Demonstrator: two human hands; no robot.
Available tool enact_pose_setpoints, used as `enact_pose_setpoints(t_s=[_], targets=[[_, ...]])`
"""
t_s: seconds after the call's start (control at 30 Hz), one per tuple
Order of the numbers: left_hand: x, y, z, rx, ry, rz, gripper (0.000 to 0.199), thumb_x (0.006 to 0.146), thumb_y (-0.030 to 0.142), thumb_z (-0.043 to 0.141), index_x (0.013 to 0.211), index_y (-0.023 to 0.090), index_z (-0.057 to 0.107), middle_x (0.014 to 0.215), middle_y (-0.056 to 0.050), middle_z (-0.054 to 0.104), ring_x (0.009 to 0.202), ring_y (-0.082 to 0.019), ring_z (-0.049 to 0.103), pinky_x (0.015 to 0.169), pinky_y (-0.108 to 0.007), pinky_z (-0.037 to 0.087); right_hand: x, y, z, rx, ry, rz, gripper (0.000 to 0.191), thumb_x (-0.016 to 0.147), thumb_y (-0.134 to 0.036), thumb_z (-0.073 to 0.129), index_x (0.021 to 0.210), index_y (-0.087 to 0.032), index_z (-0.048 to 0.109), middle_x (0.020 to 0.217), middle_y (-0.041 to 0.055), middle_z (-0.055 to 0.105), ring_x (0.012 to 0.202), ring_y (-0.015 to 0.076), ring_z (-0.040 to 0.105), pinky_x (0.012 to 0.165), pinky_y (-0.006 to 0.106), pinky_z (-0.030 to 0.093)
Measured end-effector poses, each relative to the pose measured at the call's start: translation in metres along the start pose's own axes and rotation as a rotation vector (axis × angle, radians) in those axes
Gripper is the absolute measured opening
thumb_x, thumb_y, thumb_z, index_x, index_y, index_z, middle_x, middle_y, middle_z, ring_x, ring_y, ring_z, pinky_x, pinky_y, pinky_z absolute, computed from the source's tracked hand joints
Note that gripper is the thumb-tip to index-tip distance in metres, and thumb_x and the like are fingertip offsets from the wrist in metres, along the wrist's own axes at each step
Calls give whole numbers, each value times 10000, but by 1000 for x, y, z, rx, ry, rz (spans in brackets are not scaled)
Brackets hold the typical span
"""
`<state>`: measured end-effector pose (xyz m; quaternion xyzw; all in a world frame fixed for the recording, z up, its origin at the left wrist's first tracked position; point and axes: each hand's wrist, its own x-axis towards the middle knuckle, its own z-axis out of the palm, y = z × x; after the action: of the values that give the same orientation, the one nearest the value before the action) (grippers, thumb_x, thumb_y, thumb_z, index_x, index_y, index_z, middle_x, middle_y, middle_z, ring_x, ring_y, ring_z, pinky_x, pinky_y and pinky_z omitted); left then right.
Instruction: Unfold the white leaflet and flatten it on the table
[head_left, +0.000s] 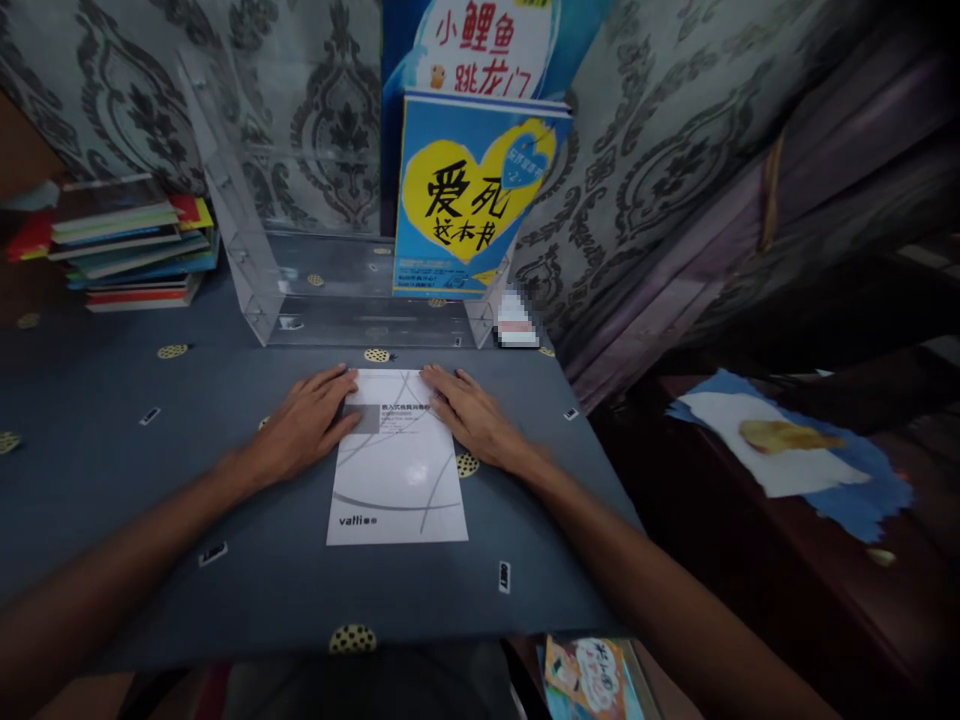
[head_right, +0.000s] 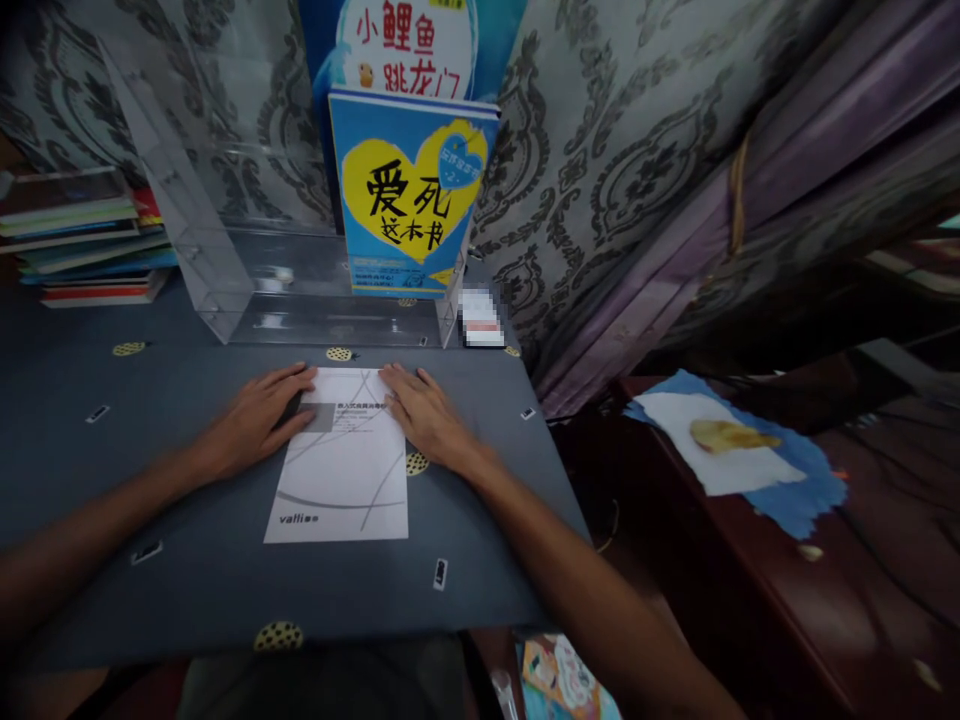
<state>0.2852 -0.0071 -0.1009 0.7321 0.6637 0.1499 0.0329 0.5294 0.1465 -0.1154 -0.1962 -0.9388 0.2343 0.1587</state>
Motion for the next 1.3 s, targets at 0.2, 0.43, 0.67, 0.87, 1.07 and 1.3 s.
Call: enact_pose_setpoints(t_s=[0.2, 0.43, 0.67, 0.87, 1.07, 1.3], targets=[[-1, 7, -1, -4, -12, 170, 445, 1042, 386, 316, 1380, 149, 482, 1464, -147, 556, 1433, -256, 426, 1205, -524, 291, 3, -3, -5, 44, -34, 32, 504, 1050, -369, 274, 1485, -166, 428, 1519, 128, 493, 1461, 239, 390, 1232, 541, 259], [27, 48, 7, -45, -176, 391, 420, 1056, 311, 279, 1384, 164, 496, 1520, -98, 503, 1462, -195, 379, 1235, -458, 259, 4, -1, -10, 79, -61, 60, 504, 1060, -404, 237, 1495, -217, 408, 1526, 80, 494, 1452, 218, 405, 1230, 538, 258], [8, 83, 3, -242, -326, 538, 447, 994, 110, 315, 1400, 192, 480, 1516, -93, 507, 1459, -173, 381, 1257, -480, 203, 4, -2, -9, 81, -72, 59, 543, 1062, -437, 217, 1492, -172, 417, 1545, 82, 468, 1477, 224, 360, 1247, 517, 225], [-23, 96, -5, -435, -369, 623, 497, 945, 38, 366, 1369, 245, 521, 1484, -51, 546, 1422, -156, 441, 1256, -454, 252, 3, -3, -5, 65, -48, 59, 547, 1062, -473, 209, 1487, -211, 434, 1542, 62, 474, 1473, 239, 366, 1233, 538, 240], [-30, 66, -9, -256, -268, 427, 422, 1025, 180, 348, 1431, 198, 460, 1496, -94, 532, 1427, -199, 438, 1239, -474, 278, 1, -10, -4, -39, -28, 45, 556, 1051, -480, 287, 1447, -140, 479, 1535, 141, 470, 1482, 280, 345, 1224, 547, 239], [-52, 25, -13, -109, -204, 171, 549, 1023, 440, 377, 1521, 211, 339, 1625, -99, 333, 1518, -266, 252, 1248, -526, 186, -17, -97, 16, 55, -52, -325, 357, 1044, -338, 400, 1305, -246, 626, 1387, 65, 630, 1400, 227, 478, 1231, 530, 285]])
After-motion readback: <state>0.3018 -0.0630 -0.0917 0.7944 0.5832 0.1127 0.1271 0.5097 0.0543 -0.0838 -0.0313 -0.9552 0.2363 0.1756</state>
